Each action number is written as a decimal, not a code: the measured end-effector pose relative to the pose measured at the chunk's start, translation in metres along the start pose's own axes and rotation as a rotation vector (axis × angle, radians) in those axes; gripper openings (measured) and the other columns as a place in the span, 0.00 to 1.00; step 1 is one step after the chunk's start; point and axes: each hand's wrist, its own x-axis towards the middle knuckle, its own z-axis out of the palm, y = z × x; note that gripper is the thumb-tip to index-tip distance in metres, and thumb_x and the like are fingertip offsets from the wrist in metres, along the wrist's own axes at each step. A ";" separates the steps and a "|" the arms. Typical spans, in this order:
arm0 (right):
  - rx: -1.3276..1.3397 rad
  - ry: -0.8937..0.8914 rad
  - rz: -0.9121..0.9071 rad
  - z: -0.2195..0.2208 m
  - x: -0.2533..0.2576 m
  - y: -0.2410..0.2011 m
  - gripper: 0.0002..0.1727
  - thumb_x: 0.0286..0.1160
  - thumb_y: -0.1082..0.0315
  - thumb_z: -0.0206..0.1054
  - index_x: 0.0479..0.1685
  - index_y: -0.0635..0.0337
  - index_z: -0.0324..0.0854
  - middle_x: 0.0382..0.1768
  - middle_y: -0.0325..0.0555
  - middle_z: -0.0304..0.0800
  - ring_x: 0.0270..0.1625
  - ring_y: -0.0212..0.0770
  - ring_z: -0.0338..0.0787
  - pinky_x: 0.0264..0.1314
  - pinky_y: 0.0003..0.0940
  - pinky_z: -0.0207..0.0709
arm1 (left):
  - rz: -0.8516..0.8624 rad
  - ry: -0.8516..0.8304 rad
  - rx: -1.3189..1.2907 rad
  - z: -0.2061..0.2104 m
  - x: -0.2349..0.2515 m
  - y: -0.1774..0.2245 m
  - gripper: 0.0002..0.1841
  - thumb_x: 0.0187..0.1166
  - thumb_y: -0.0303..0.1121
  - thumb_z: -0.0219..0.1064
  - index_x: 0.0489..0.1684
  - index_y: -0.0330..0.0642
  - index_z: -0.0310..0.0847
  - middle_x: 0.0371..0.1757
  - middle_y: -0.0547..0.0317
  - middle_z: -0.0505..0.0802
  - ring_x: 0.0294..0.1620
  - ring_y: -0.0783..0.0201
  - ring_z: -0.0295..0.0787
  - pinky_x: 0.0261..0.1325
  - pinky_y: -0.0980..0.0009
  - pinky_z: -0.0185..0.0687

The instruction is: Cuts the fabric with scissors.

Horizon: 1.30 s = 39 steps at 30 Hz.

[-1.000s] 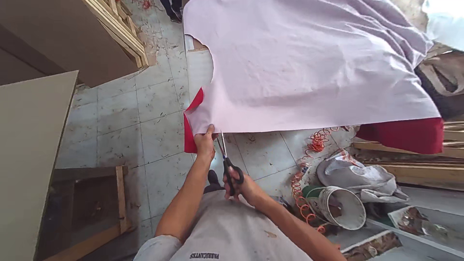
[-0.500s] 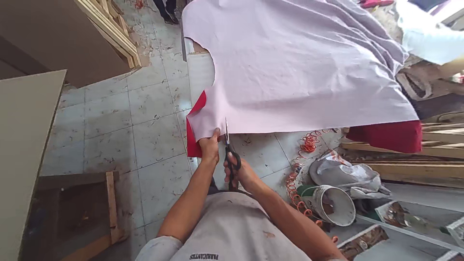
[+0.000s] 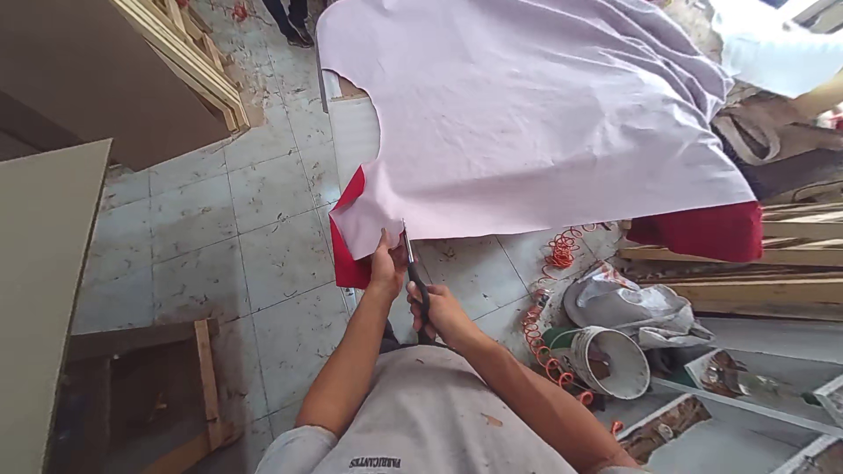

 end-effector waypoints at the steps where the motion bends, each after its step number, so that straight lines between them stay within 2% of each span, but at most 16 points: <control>1: -0.002 0.005 -0.002 -0.001 0.001 -0.001 0.21 0.91 0.53 0.58 0.39 0.63 0.81 0.17 0.40 0.82 0.12 0.31 0.79 0.08 0.23 0.68 | -0.026 -0.043 0.021 0.002 0.000 0.000 0.32 0.94 0.58 0.37 0.62 0.35 0.72 0.23 0.52 0.87 0.19 0.61 0.85 0.27 0.64 0.88; 5: 0.005 -0.002 0.004 -0.003 0.004 -0.002 0.21 0.91 0.53 0.58 0.39 0.64 0.81 0.17 0.41 0.82 0.12 0.31 0.80 0.08 0.23 0.68 | -0.086 -0.161 0.081 0.010 0.003 -0.001 0.35 0.94 0.58 0.31 0.60 0.34 0.72 0.25 0.50 0.90 0.24 0.57 0.90 0.34 0.63 0.90; 8: 0.004 -0.008 0.006 -0.004 0.006 0.002 0.21 0.91 0.53 0.57 0.40 0.64 0.81 0.17 0.41 0.82 0.13 0.32 0.80 0.09 0.24 0.69 | -0.125 -0.292 -0.045 0.010 0.007 -0.007 0.37 0.93 0.60 0.24 0.74 0.36 0.64 0.43 0.42 0.96 0.34 0.54 0.96 0.43 0.61 0.93; 12: -0.015 -0.012 0.003 -0.006 0.005 0.000 0.22 0.92 0.53 0.57 0.39 0.64 0.81 0.18 0.41 0.83 0.13 0.31 0.80 0.09 0.23 0.69 | -0.088 -0.379 -0.276 0.011 0.012 -0.018 0.38 0.95 0.55 0.23 0.71 0.31 0.71 0.61 0.43 0.93 0.54 0.55 0.95 0.61 0.63 0.89; 15: 0.003 -0.009 -0.004 -0.006 0.008 -0.005 0.22 0.92 0.53 0.56 0.39 0.64 0.80 0.18 0.41 0.83 0.13 0.32 0.81 0.09 0.23 0.69 | -0.030 -0.358 -0.288 0.009 0.014 -0.023 0.36 0.96 0.50 0.24 0.76 0.29 0.68 0.66 0.42 0.91 0.64 0.55 0.92 0.69 0.63 0.85; 24: -0.027 0.003 -0.052 0.002 0.027 -0.038 0.23 0.92 0.51 0.55 0.35 0.61 0.80 0.15 0.40 0.81 0.11 0.30 0.78 0.07 0.22 0.64 | 0.048 -0.391 -0.269 0.005 0.007 -0.016 0.32 0.98 0.45 0.28 0.77 0.24 0.66 0.69 0.39 0.89 0.73 0.57 0.86 0.79 0.66 0.78; 28: -0.023 0.019 -0.077 0.002 0.040 -0.055 0.23 0.93 0.52 0.54 0.32 0.61 0.79 0.16 0.40 0.80 0.11 0.30 0.77 0.07 0.22 0.64 | 0.109 -0.434 -0.160 -0.006 0.010 -0.028 0.29 0.96 0.40 0.28 0.81 0.25 0.60 0.76 0.41 0.84 0.79 0.59 0.80 0.81 0.67 0.73; 29: -0.020 0.022 -0.083 0.002 0.045 -0.060 0.24 0.93 0.51 0.54 0.31 0.60 0.78 0.15 0.39 0.80 0.11 0.30 0.77 0.08 0.22 0.65 | 0.097 -0.400 -0.125 -0.007 0.010 -0.030 0.28 0.97 0.40 0.29 0.79 0.29 0.64 0.75 0.45 0.86 0.75 0.62 0.83 0.75 0.68 0.79; 30: -0.021 0.020 -0.082 0.002 0.051 -0.066 0.25 0.92 0.50 0.54 0.31 0.60 0.78 0.16 0.39 0.80 0.11 0.30 0.77 0.08 0.23 0.65 | 0.096 -0.363 -0.108 -0.008 0.011 -0.034 0.25 0.96 0.40 0.32 0.75 0.33 0.68 0.70 0.49 0.89 0.67 0.65 0.89 0.63 0.70 0.85; 31: -0.024 0.015 -0.081 0.002 0.058 -0.072 0.25 0.92 0.48 0.54 0.32 0.59 0.78 0.16 0.40 0.80 0.12 0.31 0.77 0.09 0.23 0.65 | 0.101 -0.303 -0.118 -0.007 0.013 -0.036 0.22 0.97 0.40 0.36 0.68 0.37 0.74 0.60 0.52 0.94 0.52 0.68 0.94 0.47 0.74 0.88; 32: -0.029 0.009 -0.083 0.002 0.064 -0.078 0.25 0.91 0.47 0.54 0.33 0.59 0.78 0.16 0.40 0.79 0.12 0.31 0.77 0.09 0.23 0.65 | 0.111 -0.247 -0.148 -0.006 0.015 -0.038 0.20 0.96 0.38 0.39 0.60 0.39 0.77 0.46 0.56 0.95 0.37 0.71 0.92 0.32 0.77 0.85; 33: -0.041 0.005 -0.083 0.003 0.070 -0.084 0.25 0.91 0.46 0.54 0.33 0.59 0.77 0.15 0.39 0.79 0.12 0.31 0.77 0.09 0.23 0.66 | 0.117 -0.232 -0.186 -0.006 0.018 -0.039 0.18 0.96 0.37 0.40 0.57 0.42 0.76 0.38 0.60 0.92 0.32 0.72 0.89 0.32 0.77 0.84; 34: -0.051 0.002 -0.083 0.003 0.076 -0.090 0.26 0.91 0.46 0.54 0.32 0.59 0.77 0.15 0.39 0.78 0.12 0.31 0.77 0.10 0.23 0.65 | 0.136 -0.234 -0.222 -0.007 0.021 -0.040 0.16 0.96 0.36 0.41 0.58 0.42 0.75 0.36 0.63 0.91 0.34 0.72 0.88 0.38 0.76 0.86; 37: -0.061 -0.003 -0.084 0.005 0.096 -0.108 0.28 0.90 0.45 0.55 0.31 0.60 0.79 0.15 0.38 0.78 0.12 0.30 0.76 0.10 0.23 0.65 | 0.202 -0.211 -0.254 -0.005 0.023 -0.042 0.14 0.96 0.35 0.41 0.58 0.43 0.74 0.40 0.62 0.92 0.42 0.69 0.91 0.52 0.71 0.88; 38: -0.064 -0.003 -0.086 0.005 0.103 -0.115 0.27 0.90 0.45 0.55 0.32 0.60 0.78 0.15 0.38 0.78 0.12 0.30 0.77 0.10 0.23 0.67 | 0.211 -0.183 -0.248 -0.003 0.020 -0.043 0.15 0.96 0.35 0.41 0.59 0.41 0.74 0.41 0.60 0.93 0.43 0.67 0.92 0.56 0.69 0.88; 39: -0.071 -0.004 -0.087 0.004 0.111 -0.124 0.27 0.90 0.45 0.55 0.32 0.60 0.78 0.15 0.37 0.78 0.12 0.30 0.77 0.10 0.23 0.69 | 0.208 -0.162 -0.234 -0.001 0.018 -0.044 0.17 0.97 0.35 0.39 0.66 0.36 0.69 0.48 0.55 0.93 0.50 0.63 0.93 0.63 0.64 0.88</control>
